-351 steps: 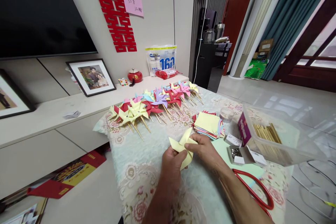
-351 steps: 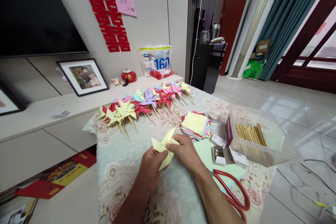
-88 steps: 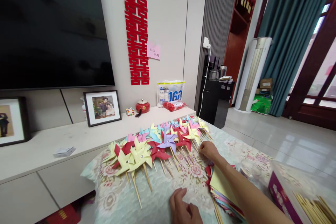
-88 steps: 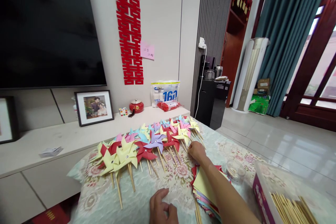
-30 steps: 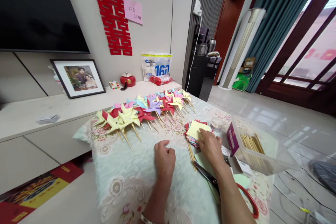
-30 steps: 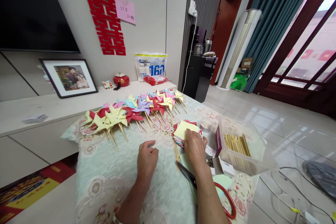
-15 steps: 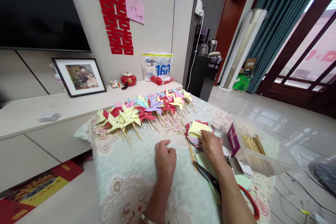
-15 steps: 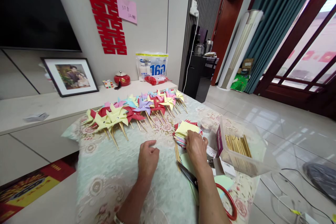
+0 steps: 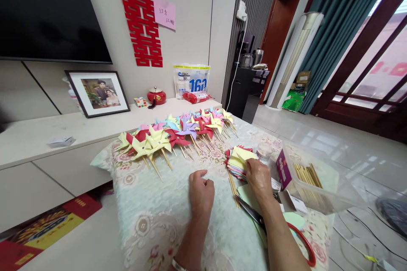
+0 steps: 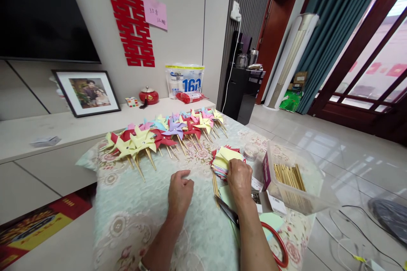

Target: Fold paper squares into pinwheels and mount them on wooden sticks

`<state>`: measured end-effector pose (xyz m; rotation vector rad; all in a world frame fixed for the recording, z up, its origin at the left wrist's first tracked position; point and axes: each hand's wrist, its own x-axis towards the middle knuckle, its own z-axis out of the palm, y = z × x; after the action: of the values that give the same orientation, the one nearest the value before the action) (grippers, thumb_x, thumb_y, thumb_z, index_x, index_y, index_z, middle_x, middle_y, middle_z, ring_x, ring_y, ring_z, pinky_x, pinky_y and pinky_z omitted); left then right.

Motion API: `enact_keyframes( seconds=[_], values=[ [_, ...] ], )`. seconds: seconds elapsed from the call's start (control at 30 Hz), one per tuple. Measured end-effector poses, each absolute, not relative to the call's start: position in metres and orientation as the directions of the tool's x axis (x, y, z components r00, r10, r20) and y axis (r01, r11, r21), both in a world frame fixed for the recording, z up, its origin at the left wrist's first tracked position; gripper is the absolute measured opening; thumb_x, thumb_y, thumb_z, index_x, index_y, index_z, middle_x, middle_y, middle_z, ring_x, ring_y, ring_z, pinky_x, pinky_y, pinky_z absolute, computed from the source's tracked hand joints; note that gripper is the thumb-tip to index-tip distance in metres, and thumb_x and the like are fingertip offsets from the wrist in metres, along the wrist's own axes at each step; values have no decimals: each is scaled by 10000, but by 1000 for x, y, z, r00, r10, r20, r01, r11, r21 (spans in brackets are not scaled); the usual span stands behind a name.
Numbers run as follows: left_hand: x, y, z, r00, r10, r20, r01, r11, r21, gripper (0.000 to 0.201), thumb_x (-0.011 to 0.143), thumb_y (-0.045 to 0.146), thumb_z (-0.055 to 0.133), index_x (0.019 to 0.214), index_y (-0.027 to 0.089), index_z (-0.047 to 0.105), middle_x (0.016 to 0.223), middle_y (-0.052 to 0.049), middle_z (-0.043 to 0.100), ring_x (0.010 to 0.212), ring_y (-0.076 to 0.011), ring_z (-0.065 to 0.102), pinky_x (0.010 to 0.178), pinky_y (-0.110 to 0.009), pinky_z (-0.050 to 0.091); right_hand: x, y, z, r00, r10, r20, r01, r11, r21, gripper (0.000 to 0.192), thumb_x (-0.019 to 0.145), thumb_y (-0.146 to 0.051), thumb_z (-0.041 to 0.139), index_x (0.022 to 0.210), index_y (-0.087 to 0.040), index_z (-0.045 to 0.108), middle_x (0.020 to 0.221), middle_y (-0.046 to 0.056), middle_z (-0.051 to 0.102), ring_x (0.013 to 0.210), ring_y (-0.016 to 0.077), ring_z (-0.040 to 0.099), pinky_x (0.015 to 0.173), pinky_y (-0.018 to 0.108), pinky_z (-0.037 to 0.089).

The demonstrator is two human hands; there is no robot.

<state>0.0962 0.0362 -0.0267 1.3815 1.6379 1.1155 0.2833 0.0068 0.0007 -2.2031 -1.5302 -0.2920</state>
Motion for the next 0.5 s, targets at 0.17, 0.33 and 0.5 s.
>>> enact_keyframes(
  seconds=[0.17, 0.33, 0.5],
  values=[
    [95, 36, -27, -177, 984, 17, 339, 45, 940, 259, 742, -9, 553, 910, 177, 619, 1015, -55, 596, 724, -154, 632, 799, -320, 516, 284, 4, 1, 404, 741, 537, 913, -293, -282, 272, 957, -183, 431, 930, -153, 701, 902, 115, 741, 844, 242, 642, 853, 341, 369],
    [94, 36, -27, -180, 984, 3, 284, 49, 958, 260, 715, -10, 556, 884, 175, 625, 1000, -60, 601, 753, -169, 638, 812, -333, 513, 282, 0, 9, 418, 604, 679, 908, -261, -327, 283, 981, -226, 410, 957, -163, 685, 960, 123, 746, 894, 255, 644, 952, 396, 371],
    [93, 38, -27, -161, 982, -98, 114, 117, 987, 218, 718, 66, 586, 897, 187, 623, 840, -36, 646, 705, -187, 651, 714, -330, 528, 262, -3, 23, 320, 506, 801, 925, 14, -379, 226, 984, -254, 468, 941, -183, 679, 956, 108, 751, 926, 245, 668, 904, 373, 439]
  ],
)
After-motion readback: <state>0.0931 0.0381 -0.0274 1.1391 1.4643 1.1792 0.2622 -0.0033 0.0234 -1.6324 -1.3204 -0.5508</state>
